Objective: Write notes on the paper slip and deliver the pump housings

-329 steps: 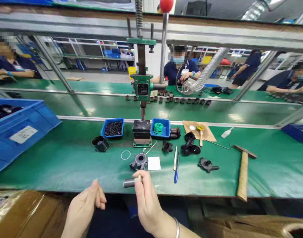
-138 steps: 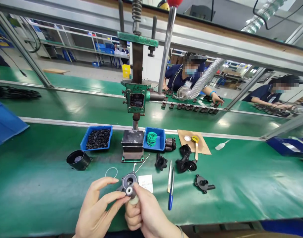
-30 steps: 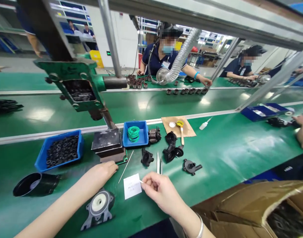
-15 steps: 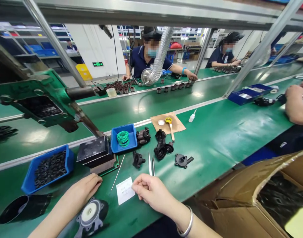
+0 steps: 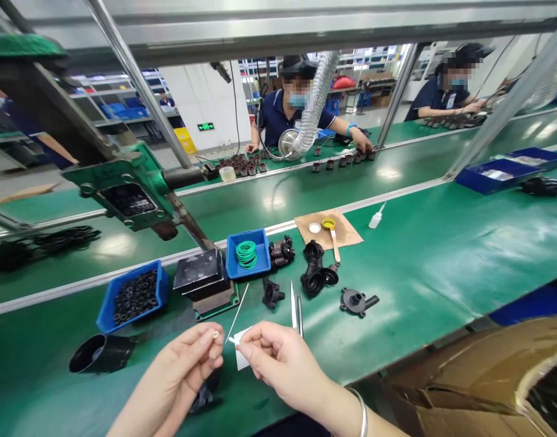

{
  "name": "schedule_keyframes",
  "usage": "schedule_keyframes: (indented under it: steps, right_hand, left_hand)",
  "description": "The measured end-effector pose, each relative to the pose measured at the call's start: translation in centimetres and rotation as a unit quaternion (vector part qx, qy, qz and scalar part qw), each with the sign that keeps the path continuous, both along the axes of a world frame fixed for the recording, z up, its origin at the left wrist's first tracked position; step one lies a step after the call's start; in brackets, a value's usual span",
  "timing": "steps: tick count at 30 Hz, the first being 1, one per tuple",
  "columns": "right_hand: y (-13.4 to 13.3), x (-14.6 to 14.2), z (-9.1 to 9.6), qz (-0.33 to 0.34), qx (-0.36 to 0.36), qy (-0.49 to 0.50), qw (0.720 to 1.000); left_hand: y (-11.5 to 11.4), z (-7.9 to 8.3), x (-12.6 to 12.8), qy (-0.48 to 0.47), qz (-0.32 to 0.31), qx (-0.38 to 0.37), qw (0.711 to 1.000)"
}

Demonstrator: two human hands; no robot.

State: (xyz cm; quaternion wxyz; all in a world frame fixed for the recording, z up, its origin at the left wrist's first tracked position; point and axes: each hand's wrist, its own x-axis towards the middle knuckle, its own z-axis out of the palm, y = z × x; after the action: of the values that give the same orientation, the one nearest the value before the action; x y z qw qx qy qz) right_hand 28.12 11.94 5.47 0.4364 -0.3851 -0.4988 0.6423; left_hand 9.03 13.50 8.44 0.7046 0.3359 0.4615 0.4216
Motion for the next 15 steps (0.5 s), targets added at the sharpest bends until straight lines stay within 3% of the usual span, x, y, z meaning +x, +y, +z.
schedule_keyframes:
  steps: [6,15]
  right_hand:
    - [-0.2,-0.6,0.3,-0.015,0.043,-0.019,0.999]
    - [-0.6,0.2,0.3,-0.007,0.012,-0.037,0.999]
  left_hand:
    - [-0.3,-0.8,1.3,-0.046,-0.009,-0.030,0.998]
    - [-0.2,-1.0,1.9,-0.041,-0.042,-0.020,0.998]
